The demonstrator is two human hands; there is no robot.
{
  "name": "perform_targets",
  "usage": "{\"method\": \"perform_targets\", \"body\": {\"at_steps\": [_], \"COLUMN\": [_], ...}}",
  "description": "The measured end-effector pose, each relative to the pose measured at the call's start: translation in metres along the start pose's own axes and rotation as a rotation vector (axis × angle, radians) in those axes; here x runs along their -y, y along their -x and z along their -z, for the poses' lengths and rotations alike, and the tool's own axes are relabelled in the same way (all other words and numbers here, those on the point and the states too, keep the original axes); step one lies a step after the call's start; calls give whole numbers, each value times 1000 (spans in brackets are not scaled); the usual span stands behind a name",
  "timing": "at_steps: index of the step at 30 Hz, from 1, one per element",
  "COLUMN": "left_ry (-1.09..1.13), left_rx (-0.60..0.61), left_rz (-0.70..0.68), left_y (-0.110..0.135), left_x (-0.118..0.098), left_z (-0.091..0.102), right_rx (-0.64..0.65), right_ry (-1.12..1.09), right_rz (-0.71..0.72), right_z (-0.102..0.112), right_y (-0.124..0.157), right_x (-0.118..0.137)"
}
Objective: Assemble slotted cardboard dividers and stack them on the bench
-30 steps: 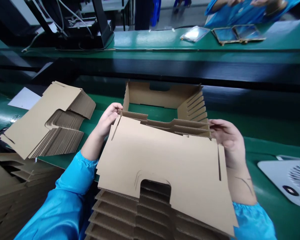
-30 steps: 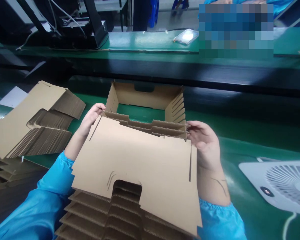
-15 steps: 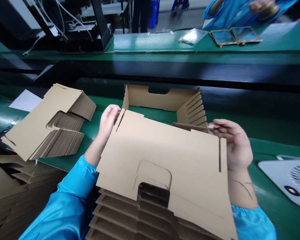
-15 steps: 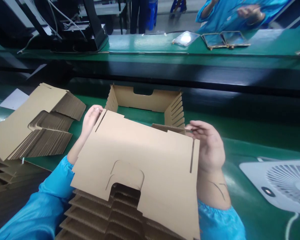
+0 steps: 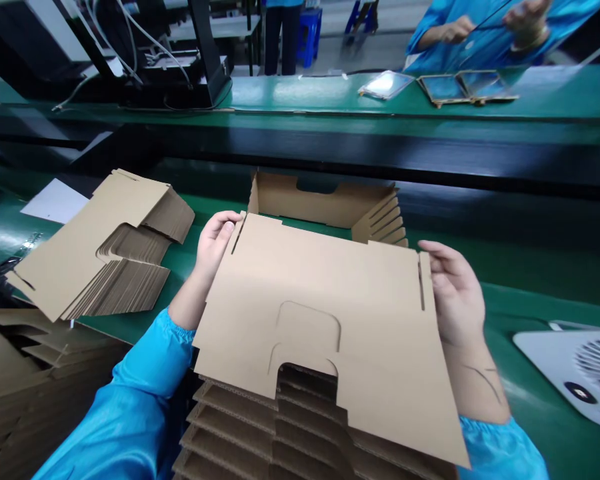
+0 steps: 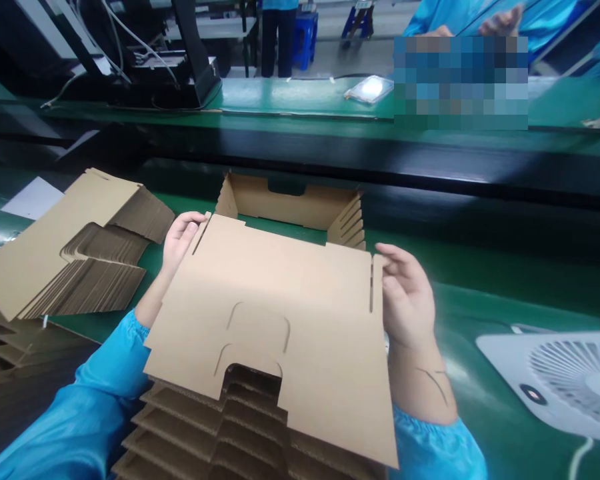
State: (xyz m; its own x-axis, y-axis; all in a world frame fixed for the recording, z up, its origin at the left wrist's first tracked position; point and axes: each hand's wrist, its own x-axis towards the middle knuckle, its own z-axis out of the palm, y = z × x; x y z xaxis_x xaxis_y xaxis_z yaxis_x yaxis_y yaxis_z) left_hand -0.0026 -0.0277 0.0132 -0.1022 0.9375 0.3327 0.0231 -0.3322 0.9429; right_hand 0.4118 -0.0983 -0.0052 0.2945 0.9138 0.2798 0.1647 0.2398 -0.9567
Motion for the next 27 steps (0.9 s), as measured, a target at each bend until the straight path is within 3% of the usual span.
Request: {"method": "perform_targets", "body": {"at_steps": [4, 8, 11, 17, 23, 27], "left_ry": [-79, -192, -221, -113, -103, -38], "left_rx": [-16, -16, 8, -11, -28, -29], "left_rz": [-78, -238, -306, -323, -320, -266], "left_y": [0, -1, 1, 0, 3, 10], "left_x": [-2, -3, -1, 8, 10, 10], "left_z": [-2, 3, 6, 5, 6, 4], "right_rx": [-160, -276, -230, -75, -112, -172], "right_ry": [66, 99, 137, 170, 196, 203], "right_rz": [113, 356, 451, 433, 423, 337], "right_z": [-9, -10, -5, 2, 1, -3], "right_y": [-1, 2, 9, 11, 9, 14], "right_x": [1, -1, 0, 6, 9, 5]}}
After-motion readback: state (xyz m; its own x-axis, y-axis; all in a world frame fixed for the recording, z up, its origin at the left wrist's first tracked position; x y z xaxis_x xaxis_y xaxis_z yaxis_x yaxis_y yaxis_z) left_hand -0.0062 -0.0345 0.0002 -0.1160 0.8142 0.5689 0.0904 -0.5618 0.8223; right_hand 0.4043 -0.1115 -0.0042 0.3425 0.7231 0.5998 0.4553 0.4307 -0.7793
